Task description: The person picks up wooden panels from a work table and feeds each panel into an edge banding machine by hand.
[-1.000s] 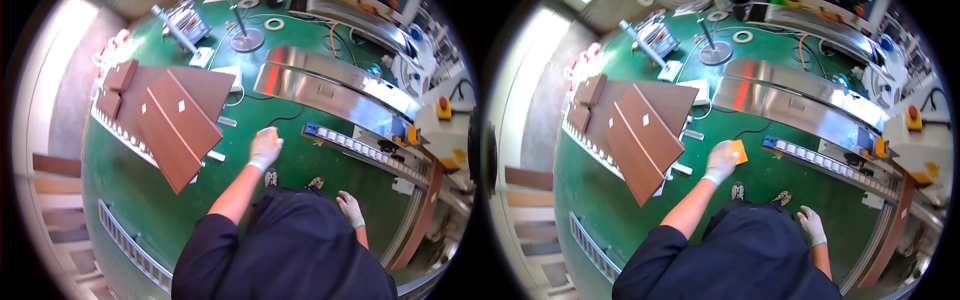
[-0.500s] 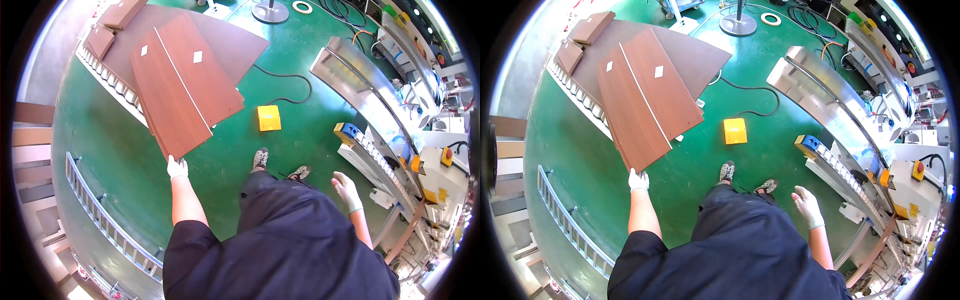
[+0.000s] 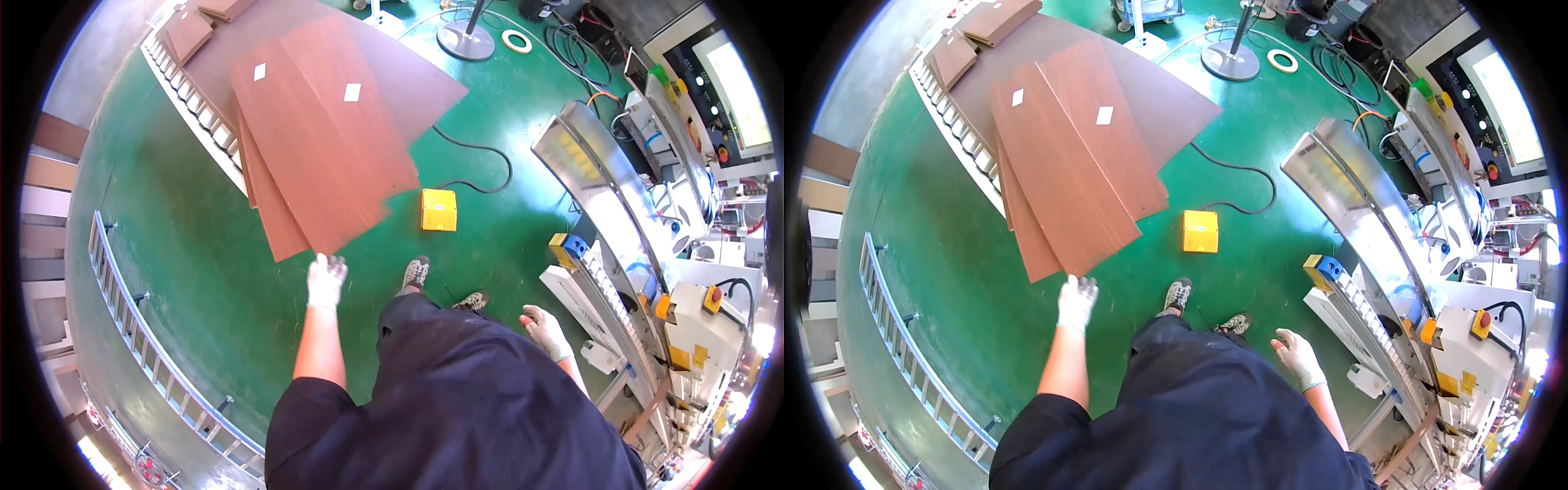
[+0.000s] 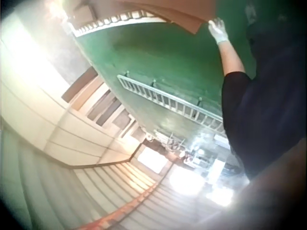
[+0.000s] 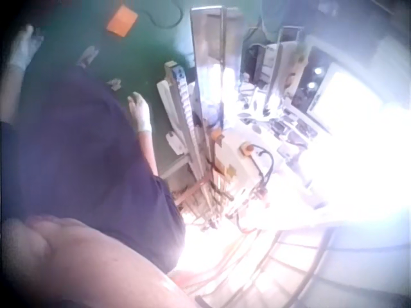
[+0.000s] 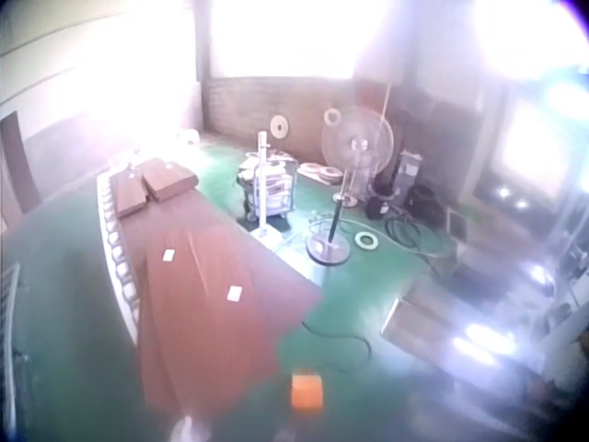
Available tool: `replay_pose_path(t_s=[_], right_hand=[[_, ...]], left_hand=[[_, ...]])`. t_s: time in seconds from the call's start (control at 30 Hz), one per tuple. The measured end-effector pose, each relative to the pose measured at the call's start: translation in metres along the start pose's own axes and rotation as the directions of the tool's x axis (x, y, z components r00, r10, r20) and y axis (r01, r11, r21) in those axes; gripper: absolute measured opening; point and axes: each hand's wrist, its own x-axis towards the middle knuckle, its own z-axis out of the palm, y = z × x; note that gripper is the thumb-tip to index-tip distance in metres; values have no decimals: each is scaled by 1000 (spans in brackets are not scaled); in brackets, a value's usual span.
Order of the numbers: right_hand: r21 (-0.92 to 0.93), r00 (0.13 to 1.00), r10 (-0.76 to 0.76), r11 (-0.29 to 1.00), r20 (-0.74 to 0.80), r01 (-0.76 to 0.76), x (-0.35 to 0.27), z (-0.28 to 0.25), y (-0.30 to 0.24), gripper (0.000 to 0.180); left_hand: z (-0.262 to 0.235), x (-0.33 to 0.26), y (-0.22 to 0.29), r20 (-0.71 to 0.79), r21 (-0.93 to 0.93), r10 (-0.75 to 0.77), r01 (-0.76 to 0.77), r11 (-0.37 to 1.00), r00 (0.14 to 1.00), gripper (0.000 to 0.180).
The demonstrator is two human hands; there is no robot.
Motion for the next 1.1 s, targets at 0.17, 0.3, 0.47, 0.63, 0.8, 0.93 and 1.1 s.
replay_pose_path(t_s=[0.17, 0.3, 0.47, 0.63, 0.8, 0.93, 1.1], right_hand=[[124, 999, 0, 992, -52, 6, 19, 14, -5, 36], [264, 979, -191, 950, 76, 165, 44, 28, -61, 37], [86, 874, -485, 871, -2, 484, 65, 23, -139, 51], [980, 970, -243, 186, -19, 66, 80, 10, -193, 77], [952, 973, -91, 203, -214, 228, 43, -25, -186, 46], [915, 945, 99, 299, -311, 270, -15, -38, -124, 44], [887, 827, 363, 341, -430, 312, -73, -39, -42, 36]], left_hand=[[31, -26, -65, 75, 222, -157, 137, 965, 985, 30], [75, -6, -46, 110, -42, -169, 175, 984, 979, 58], [158, -57, -55, 82, 314, -33, 6, 949, 996, 76], [202, -165, -68, 458, 288, -279, 156, 945, 844, 77], [186, -186, -84, 481, 520, -580, 320, 792, 657, 72], [196, -125, -52, 457, 3, -234, 262, 965, 858, 58], [192, -26, -5, 187, 2, 8, -9, 1000, 982, 50]])
